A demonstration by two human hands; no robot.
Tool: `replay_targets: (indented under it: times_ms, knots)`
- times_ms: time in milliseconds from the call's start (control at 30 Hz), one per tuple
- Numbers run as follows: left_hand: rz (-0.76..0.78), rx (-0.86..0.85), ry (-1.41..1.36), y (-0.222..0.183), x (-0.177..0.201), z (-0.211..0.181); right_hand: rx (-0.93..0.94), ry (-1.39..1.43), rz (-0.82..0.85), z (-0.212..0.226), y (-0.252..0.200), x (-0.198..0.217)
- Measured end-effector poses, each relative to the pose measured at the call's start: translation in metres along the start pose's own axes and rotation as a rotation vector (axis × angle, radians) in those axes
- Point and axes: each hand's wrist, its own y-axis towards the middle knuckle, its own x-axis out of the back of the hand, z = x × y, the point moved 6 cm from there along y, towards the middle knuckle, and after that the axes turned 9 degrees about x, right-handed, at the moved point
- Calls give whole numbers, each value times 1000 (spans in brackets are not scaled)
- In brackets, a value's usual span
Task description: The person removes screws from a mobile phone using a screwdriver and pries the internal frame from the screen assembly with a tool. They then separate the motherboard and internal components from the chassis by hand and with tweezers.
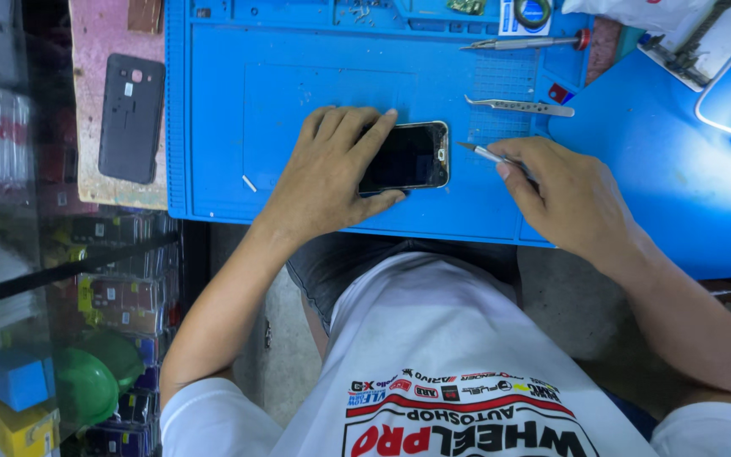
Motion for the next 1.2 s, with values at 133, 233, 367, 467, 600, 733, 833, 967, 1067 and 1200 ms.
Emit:
replay_targets:
  times_ms: [133,233,367,467,600,733,833,967,1067,1200]
  knots:
    - [59,11,28,-1,-3,-7,136,-262,39,9,9,7]
    - [70,2,48,-7,-4,-15,136,-362,191,14,15,3]
    - [21,-10,57,-6,-13,-24,245,-449,221,25,25,1]
    - [-61,89,56,-4,-18,-20,263,-387,183,27,27,0]
    - [-216,312,90,-3,-19,-5,237,-199,71,18,29,2]
    - [-246,315,99,-6,-21,-7,-155,468,127,-19,31,-6]
    - [-275,317,94,-9,-22,-10,-245,913,-24,-32,30,1]
    - [-289,391,89,-12,-26,-13,-15,185,-14,-13,22,3]
    - [-278,453,60,-13,-31,-16,141,-106,-1,13,24,-11]
    - [-291,482,29,-11,-31,-18,150,-252,83,24,41,-19]
